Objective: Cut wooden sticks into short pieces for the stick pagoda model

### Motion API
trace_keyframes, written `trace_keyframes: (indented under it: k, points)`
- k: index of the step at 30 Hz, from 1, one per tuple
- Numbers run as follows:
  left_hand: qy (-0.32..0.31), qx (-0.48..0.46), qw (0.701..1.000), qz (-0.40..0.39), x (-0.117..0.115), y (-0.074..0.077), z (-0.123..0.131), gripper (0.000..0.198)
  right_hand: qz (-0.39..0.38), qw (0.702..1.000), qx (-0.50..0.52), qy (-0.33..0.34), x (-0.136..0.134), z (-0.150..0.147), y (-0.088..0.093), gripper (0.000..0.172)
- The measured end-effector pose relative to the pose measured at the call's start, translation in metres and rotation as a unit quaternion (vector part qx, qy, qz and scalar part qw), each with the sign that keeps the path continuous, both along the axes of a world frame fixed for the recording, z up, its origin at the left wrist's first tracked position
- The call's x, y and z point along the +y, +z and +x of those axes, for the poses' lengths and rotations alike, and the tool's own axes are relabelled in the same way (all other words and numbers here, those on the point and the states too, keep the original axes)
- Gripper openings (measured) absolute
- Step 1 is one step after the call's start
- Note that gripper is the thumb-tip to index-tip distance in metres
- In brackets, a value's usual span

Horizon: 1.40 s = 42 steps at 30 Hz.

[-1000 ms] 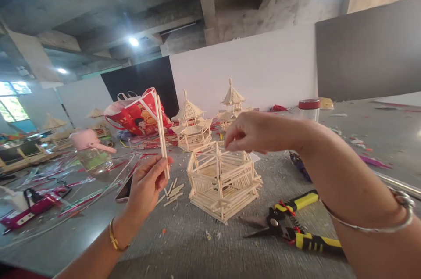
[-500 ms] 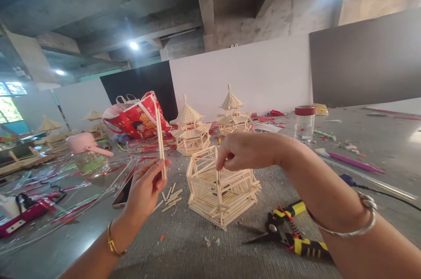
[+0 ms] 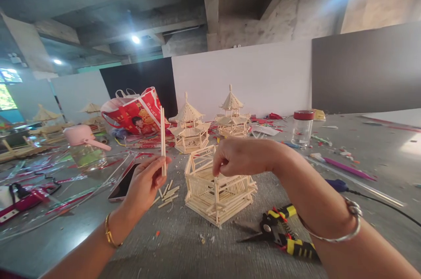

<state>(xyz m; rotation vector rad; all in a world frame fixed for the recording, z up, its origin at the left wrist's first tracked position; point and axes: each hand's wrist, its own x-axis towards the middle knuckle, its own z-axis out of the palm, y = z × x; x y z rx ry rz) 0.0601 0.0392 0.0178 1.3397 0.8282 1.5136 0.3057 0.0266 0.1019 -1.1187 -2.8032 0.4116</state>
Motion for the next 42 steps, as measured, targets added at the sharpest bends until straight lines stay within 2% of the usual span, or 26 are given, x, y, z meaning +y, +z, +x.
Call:
trace_keyframes:
  k: [14,19,24,29,38,42]
  points:
    - [-0.010,-0.004,1.000,-0.006,-0.002,-0.001,0.001,0.015,-0.009,1.000,0.010,-0.002,-0.002,-0.004,0.000,0.031]
    - [-0.018,0.006,1.000,-0.008,-0.004,-0.001,0.002,0.015,0.040,0.998,0.036,0.018,-0.007,-0.020,-0.004,0.043]
    - [-0.009,0.015,1.000,-0.013,-0.005,-0.001,0.002,0.018,0.072,0.995,0.036,0.060,-0.008,-0.035,-0.013,0.046]
    - [-0.013,0.010,1.000,-0.018,-0.006,-0.002,0.001,0.019,0.064,0.996,0.038,0.043,-0.005,-0.036,-0.019,0.050]
    - [-0.020,0.009,1.000,-0.015,-0.006,-0.002,0.002,0.021,0.084,0.995,0.038,0.026,-0.004,-0.035,-0.019,0.046]
    - [-0.024,0.009,1.000,-0.017,-0.007,-0.001,0.002,0.023,0.151,0.986,0.056,-0.048,0.000,-0.038,-0.021,0.047]
